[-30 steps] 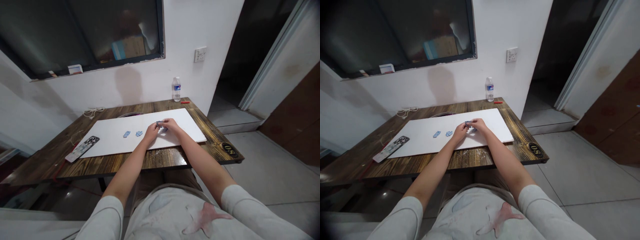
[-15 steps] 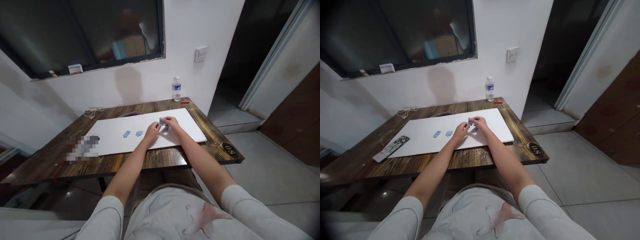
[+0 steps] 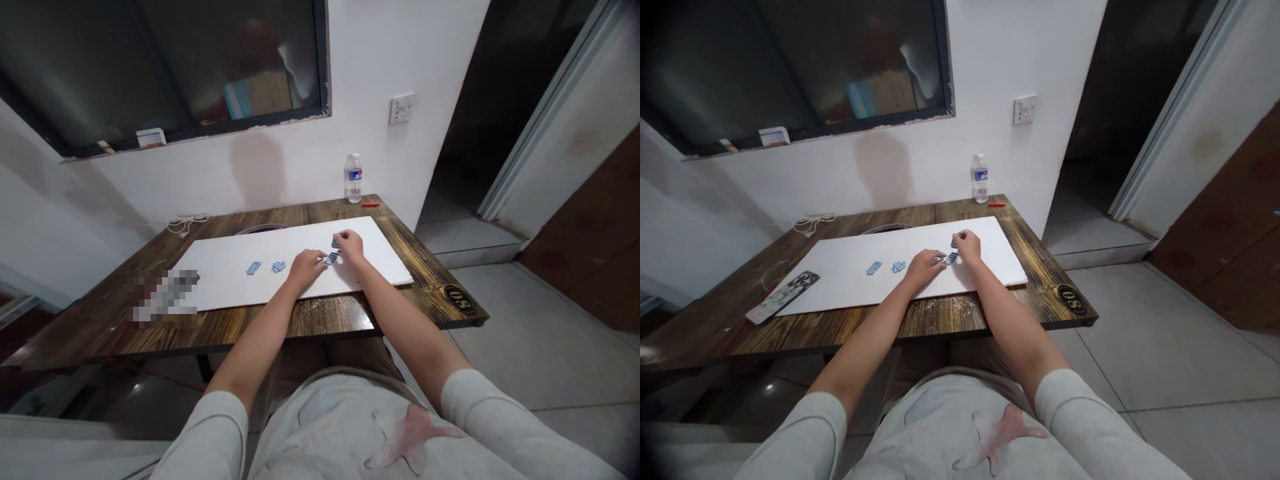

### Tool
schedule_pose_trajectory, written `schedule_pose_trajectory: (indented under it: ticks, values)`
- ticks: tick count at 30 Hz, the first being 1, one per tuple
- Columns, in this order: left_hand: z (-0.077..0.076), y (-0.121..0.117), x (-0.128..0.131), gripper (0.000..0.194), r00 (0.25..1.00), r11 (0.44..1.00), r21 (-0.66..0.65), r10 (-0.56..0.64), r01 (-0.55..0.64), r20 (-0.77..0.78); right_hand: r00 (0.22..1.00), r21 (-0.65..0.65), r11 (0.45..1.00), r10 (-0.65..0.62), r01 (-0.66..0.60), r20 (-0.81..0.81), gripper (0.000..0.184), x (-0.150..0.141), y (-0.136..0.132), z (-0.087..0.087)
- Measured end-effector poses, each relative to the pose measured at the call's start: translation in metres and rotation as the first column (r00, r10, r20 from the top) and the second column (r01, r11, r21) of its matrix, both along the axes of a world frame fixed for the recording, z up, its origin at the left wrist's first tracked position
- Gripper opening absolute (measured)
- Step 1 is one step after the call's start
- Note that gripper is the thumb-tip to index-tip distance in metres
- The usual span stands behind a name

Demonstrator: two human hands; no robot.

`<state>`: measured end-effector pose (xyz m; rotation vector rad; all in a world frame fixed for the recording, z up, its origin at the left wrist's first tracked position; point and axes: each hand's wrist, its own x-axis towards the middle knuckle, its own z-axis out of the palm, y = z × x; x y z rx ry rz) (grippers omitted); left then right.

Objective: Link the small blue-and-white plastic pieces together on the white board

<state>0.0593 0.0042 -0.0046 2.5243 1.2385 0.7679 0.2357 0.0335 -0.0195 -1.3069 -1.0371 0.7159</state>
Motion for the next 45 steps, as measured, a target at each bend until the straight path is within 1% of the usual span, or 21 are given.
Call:
schedule_pose_trajectory:
  ticks: [3,5,8,11,14,17,19,21,23,25,27,30,32,34,36,38,40,42,45]
  values:
    - [-0.002,0.000,0.002,0.022,0.999,0.999,0.000,0.034,-0.034,-0.001,0.996,-0.021,0.996,0.086,-0.086,-0.008,0.014,-0.005,0.000,-0.001]
    - [-0.003,0.000,0.003,0.020,0.999,0.999,-0.001,0.046,-0.046,0.004,0.993,-0.010,0.994,0.113,-0.113,0.014,0.014,-0.006,0.000,-0.001]
    - [-0.004,0.000,0.004,0.019,0.999,0.999,-0.005,0.053,-0.053,0.011,0.994,0.046,0.995,0.080,-0.084,0.072,0.014,-0.006,-0.002,0.001]
    - [-0.003,0.000,0.005,0.022,0.998,0.998,-0.017,0.063,-0.063,-0.009,0.993,0.018,0.998,0.059,-0.061,0.101,0.013,-0.005,-0.002,0.000]
    - [-0.001,-0.001,0.006,0.021,0.995,0.996,-0.018,0.091,-0.092,-0.043,0.990,-0.048,0.989,0.139,-0.138,0.027,0.013,-0.007,0.000,-0.001]
    - [-0.001,-0.002,0.006,0.018,0.994,0.995,0.002,0.095,-0.095,-0.052,0.975,-0.047,0.974,0.218,-0.220,-0.042,0.014,-0.011,0.001,-0.003]
    - [-0.001,-0.003,0.006,0.018,0.994,0.996,0.010,0.094,-0.093,-0.051,0.973,-0.026,0.974,0.224,-0.225,-0.063,0.014,-0.012,0.001,-0.003]
    - [-0.001,-0.003,0.007,0.018,0.994,0.995,0.009,0.100,-0.100,-0.054,0.969,-0.020,0.976,0.215,-0.219,-0.122,0.013,-0.013,0.001,-0.003]
    - [-0.001,-0.003,0.007,0.019,0.992,0.994,0.005,0.106,-0.106,-0.063,0.953,-0.040,0.971,0.223,-0.236,-0.204,0.014,-0.013,0.000,-0.003]
    - [-0.002,-0.003,0.007,0.019,0.992,0.994,0.006,0.106,-0.106,-0.070,0.936,-0.054,0.963,0.243,-0.264,-0.253,0.015,-0.014,0.000,-0.003]
    - [-0.003,-0.003,0.006,0.019,0.992,0.995,0.015,0.101,-0.100,-0.069,0.929,-0.050,0.959,0.256,-0.278,-0.267,0.018,-0.014,0.001,-0.003]
    - [-0.004,-0.001,0.005,0.019,0.993,0.994,0.039,0.103,-0.101,-0.056,0.935,-0.015,0.965,0.250,-0.262,-0.251,0.020,-0.010,0.002,-0.001]
    - [-0.005,0.000,0.005,0.021,0.995,0.995,0.051,0.091,-0.089,-0.037,0.947,0.000,0.969,0.242,-0.247,-0.213,0.020,-0.005,0.003,0.000]
    - [-0.006,0.002,0.005,0.025,0.999,0.998,0.056,0.044,-0.042,-0.021,0.963,-0.004,0.973,0.228,-0.231,-0.141,0.016,0.002,0.003,0.002]
    - [-0.007,0.002,0.005,0.030,0.999,0.998,0.058,-0.030,0.031,-0.030,0.976,-0.036,0.976,0.215,-0.216,-0.041,0.014,0.009,0.003,0.005]
    - [-0.008,0.002,0.006,0.032,0.993,0.994,0.055,-0.092,0.097,-0.077,0.973,-0.083,0.976,0.207,-0.199,0.103,0.015,0.015,0.001,0.007]
    - [-0.009,0.001,0.007,0.029,0.983,0.991,0.050,-0.117,0.126,-0.141,0.937,-0.135,0.974,0.215,-0.183,0.276,0.015,0.020,-0.001,0.009]
    - [-0.008,-0.001,0.009,0.027,0.978,0.993,0.050,-0.095,0.106,-0.186,0.874,-0.190,0.965,0.246,-0.180,0.419,0.012,0.023,-0.003,0.012]
    - [-0.007,-0.004,0.011,0.026,0.980,0.996,0.070,-0.032,0.047,-0.197,0.794,-0.249,0.950,0.296,-0.188,0.531,0.008,0.027,-0.006,0.014]
